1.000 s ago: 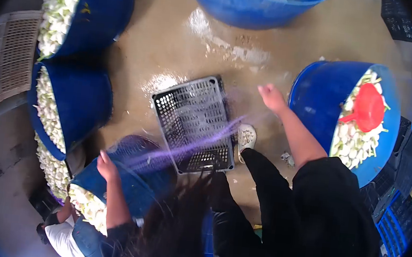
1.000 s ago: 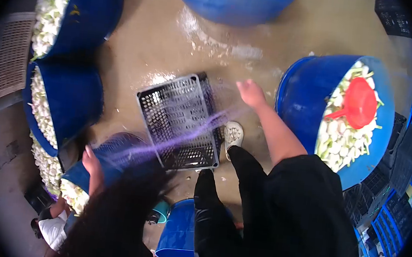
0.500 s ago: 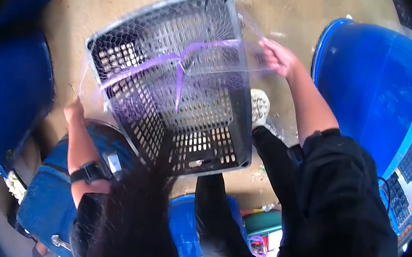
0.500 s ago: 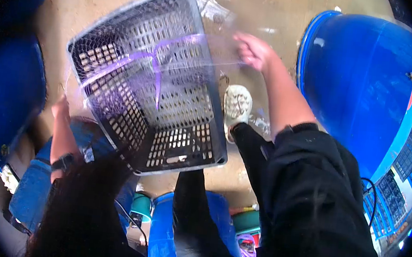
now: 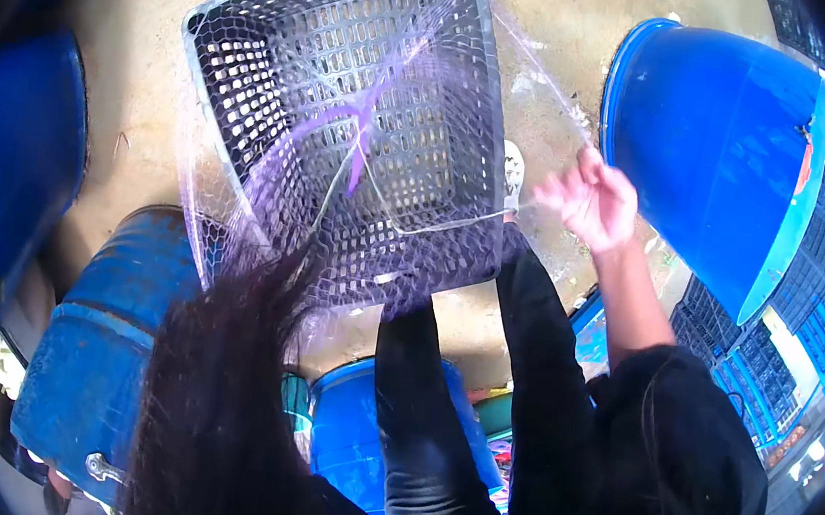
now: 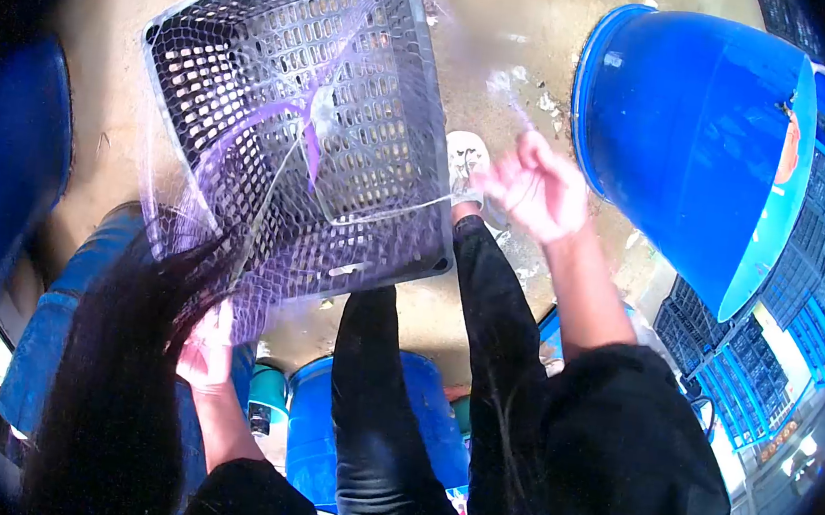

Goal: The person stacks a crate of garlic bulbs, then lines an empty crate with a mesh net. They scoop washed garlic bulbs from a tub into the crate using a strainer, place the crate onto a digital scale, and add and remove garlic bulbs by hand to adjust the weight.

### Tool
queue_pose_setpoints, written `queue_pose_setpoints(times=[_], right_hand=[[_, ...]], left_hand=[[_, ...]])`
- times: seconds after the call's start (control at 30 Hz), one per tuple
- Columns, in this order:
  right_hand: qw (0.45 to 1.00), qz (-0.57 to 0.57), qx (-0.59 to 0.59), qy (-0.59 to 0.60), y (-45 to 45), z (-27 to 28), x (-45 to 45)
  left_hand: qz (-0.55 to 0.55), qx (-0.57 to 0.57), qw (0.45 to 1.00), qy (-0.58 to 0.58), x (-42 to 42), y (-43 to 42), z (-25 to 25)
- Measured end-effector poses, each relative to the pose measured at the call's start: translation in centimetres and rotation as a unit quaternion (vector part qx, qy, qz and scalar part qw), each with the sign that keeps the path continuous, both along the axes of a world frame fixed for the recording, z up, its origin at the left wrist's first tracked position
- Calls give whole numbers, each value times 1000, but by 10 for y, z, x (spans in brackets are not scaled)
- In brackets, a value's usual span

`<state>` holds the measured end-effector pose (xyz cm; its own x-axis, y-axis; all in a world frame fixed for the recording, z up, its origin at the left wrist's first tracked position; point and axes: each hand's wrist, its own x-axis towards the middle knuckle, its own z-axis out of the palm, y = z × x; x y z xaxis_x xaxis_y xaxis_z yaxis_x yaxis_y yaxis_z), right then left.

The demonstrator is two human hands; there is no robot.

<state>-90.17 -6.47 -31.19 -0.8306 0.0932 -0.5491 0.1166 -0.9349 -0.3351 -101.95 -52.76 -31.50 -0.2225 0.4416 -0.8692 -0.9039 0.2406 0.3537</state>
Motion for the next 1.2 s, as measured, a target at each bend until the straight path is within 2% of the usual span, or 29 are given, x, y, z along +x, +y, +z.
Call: queue_pose_setpoints(times=[0.07, 0.13, 0.2, 0.23, 0.27, 0.33, 0.37, 0.4, 0.43, 0.47, 0.53, 0.57, 0.6, 0.63, 0.67, 0.7, 0.73, 0.77, 0.8, 0.83, 0.87, 0.93, 1.0, 1.07, 1.13, 1.17, 1.2], right_hand=[[983, -35, -179, -28, -36, 23, 3], [963, 31, -255, -80, -68, 20, 5], [943, 66, -320, -58, -104, -4, 7], [954, 96, -271, -89, -114, -9, 1], [959, 126, -222, -120, -125, -12, -7], [964, 140, 2, -225, -141, -10, -47], [967, 176, 68, -169, -140, -21, -58], [964, 196, 111, -145, -138, -28, -73], [947, 201, 214, -135, -145, -34, -86], [919, 204, 315, -122, -153, -38, -96], [944, 272, 186, 9, -165, -38, -99], [943, 309, 75, 93, -173, -38, -87], [915, 400, 18, 49, -183, -35, -68], [849, 514, 117, -17, -187, -23, -54], [840, 506, 193, -11, -199, -31, -20], [823, 526, 212, -40, -199, -26, 6], [852, 478, 198, -76, -199, -7, 8], [855, 441, 176, -210, -187, 11, 7], [878, 322, 236, -264, -173, 11, 3], [879, 156, 302, -333, -160, 1, 2], [872, 104, 290, -380, -138, -7, -4], [896, -19, 251, -367, -151, -24, -25], [915, -60, 212, -338, -166, -31, -49], [947, -52, 104, -299, -192, -61, -56], [912, 213, 58, -346, -219, -27, -96], [942, 201, -84, -256, -233, -27, -99], [944, 183, -222, -160, -242, -27, -101]], left_hand=[[30, 82, 996, -30, 18, 7, 25], [57, 127, 989, -39, 33, 16, 44], [88, 171, 981, -30, 58, 25, 58], [109, 186, 976, -18, 68, 34, 65], [98, 146, 983, -48, 85, 22, 65], [6, 81, 995, -62, 92, 29, 85], [7, 78, 995, -65, 100, 27, 88], [70, 99, 990, -70, 109, 23, 91], [134, 120, 981, -72, 116, 18, 91], [136, 120, 981, -73, 123, 11, 90], [172, 97, 970, -140, 135, -6, 90], [206, 73, 968, -127, 139, -12, 92], [274, 63, 949, -140, 142, -22, 95], [310, 65, 937, -147, 137, -29, 103], [348, 68, 922, -154, 132, -35, 108], [330, 108, 927, -140, 130, -47, 107], [312, 146, 930, -125, 120, -40, 110], [242, 24, 963, -116, 111, -35, 123], [225, 15, 968, -111, 112, -45, 124], [226, 3, 966, -123, 109, -46, 125], [225, -8, 965, -134, 101, -41, 128], [164, 21, 980, -108, 98, -38, 127], [188, 32, 977, -93, 105, -43, 122], [214, 40, 972, -88, 107, -35, 124], [266, 17, 959, -102, 100, -6, 121], [242, 17, 963, -118, 102, -3, 113], [206, -54, 972, -97, 106, 2, 107]])
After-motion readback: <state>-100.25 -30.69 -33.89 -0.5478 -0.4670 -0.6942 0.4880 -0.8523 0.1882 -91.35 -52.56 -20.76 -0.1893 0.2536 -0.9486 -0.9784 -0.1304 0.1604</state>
